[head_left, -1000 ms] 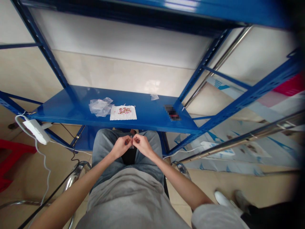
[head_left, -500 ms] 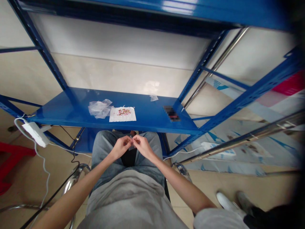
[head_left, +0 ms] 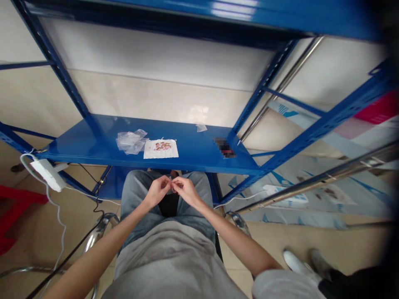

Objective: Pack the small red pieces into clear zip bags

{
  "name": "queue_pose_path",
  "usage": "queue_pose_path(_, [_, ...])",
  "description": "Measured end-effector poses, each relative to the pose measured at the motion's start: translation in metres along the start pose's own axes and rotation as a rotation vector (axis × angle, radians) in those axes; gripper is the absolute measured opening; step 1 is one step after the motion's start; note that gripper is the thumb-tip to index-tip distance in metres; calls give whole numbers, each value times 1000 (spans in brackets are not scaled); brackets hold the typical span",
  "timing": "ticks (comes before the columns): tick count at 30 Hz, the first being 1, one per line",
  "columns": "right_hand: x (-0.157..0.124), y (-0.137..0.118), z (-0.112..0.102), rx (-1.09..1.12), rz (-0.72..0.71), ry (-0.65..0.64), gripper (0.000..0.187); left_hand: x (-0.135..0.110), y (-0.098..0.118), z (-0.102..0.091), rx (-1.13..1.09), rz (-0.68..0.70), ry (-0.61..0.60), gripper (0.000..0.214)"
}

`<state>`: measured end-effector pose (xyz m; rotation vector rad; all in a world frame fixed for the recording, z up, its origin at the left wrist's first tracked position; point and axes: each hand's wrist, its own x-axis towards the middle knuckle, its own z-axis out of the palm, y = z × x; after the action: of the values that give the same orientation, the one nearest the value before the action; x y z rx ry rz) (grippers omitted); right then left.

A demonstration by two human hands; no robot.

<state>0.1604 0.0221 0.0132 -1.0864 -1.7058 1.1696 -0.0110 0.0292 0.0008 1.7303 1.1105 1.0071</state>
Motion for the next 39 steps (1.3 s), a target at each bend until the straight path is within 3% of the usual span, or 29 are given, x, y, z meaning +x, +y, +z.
queue_pose_path(12, [2,14,2,107,83,-21,25,2,-3,1,-169,-5,-74,23])
queue_pose_path(21, [7,21,-1,243,189,20,21,-4,10,1,-88,45,-110,29])
queue_pose_path(28, [7,17,-4,252,178,-64,28,-3,12,-2,-22,26,-94,32])
queue_pose_path(33, [7,19,1,108,188,-37,14,-4,13,-3,187,59,-140,25])
queue_pose_path(39, [8,14,4,-212,105,100,12,-12,19,4,539,93,-39,16])
